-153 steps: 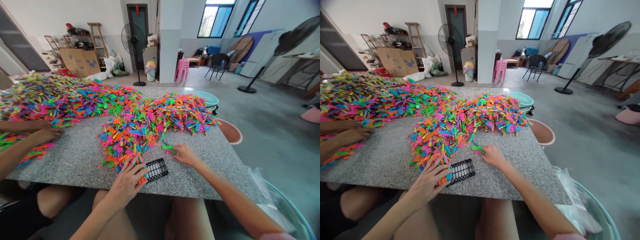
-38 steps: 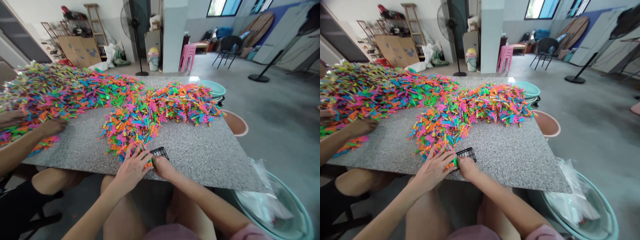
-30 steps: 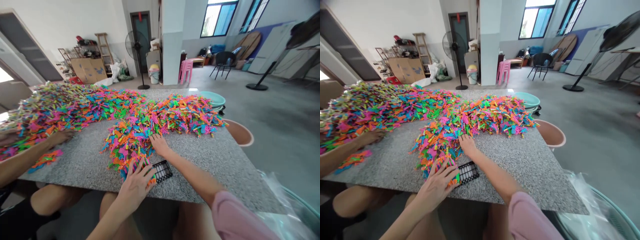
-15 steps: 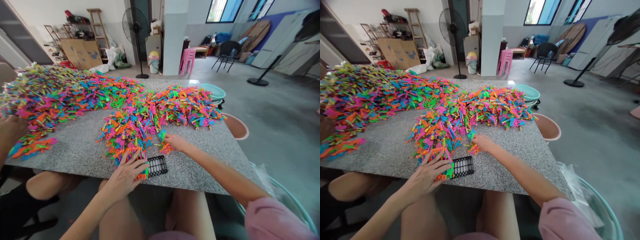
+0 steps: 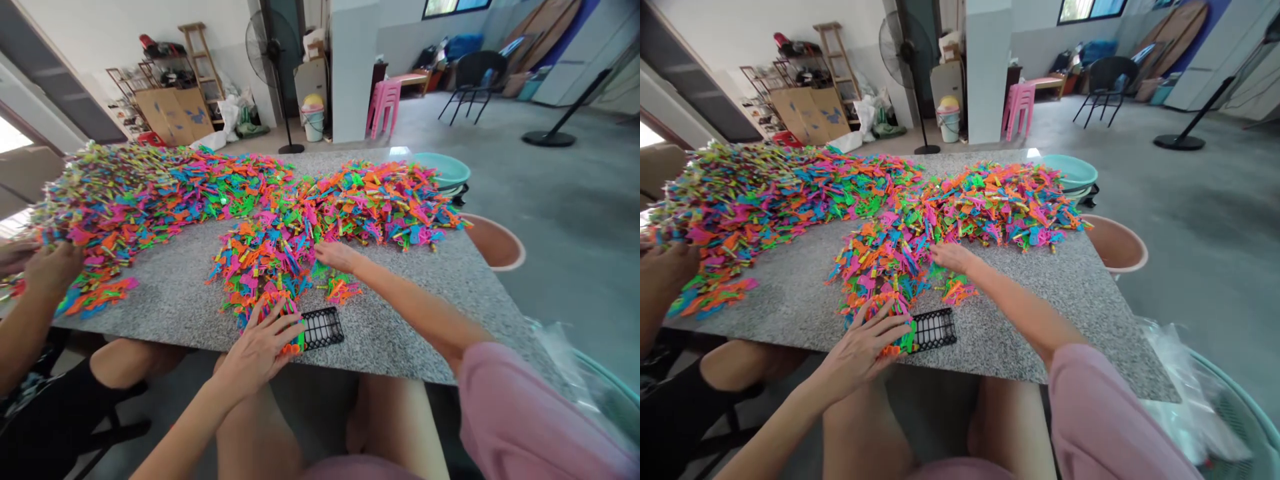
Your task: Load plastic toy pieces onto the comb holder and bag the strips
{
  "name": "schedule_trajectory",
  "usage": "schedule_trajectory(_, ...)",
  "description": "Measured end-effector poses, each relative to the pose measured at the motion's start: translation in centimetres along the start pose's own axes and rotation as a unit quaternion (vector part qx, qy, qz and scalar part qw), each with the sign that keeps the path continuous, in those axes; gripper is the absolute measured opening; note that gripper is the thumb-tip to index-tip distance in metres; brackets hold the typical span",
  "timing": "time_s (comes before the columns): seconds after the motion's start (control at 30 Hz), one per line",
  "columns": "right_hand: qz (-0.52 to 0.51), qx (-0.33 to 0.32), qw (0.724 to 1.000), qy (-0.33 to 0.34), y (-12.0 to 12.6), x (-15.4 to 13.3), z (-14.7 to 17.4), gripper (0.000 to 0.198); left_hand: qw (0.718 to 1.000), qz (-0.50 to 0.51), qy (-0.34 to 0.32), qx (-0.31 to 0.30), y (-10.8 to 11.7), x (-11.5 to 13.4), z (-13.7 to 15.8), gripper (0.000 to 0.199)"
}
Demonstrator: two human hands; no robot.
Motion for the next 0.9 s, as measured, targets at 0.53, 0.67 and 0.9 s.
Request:
schedule_trajectory(0.53,-0.251,0.035,0.945,-0.207,-5.9,-10.9,4.5,0.035,0.998,-0.047,-0.032,0.013,-0.4,-0.4,0.2,0.033)
schedule_trajectory(0.67,-0.212,-0.023,0.953,-0.214,-4.4,-11.2,3.7,0.031,0.997,-0.056,-0.038,0.041,-0.2,-0.3,0.0,0.030)
schedule_trajectory(0.9,-0.223,-0.027,0.960,-0.170,-4.5,-11.2,3.2,0.027,0.996,-0.045,-0.070,0.017,0.0,-0.1,-0.6,0.028)
Point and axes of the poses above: each hand's wrist, its own z-axis away from the middle knuckle, its own y-axis out of the back of the hand, x = y × z, the point moved 4 cm from there along -z, towards the middle knuckle, and after that the axes turned 3 degrees about -z, right-handed, at the moved point
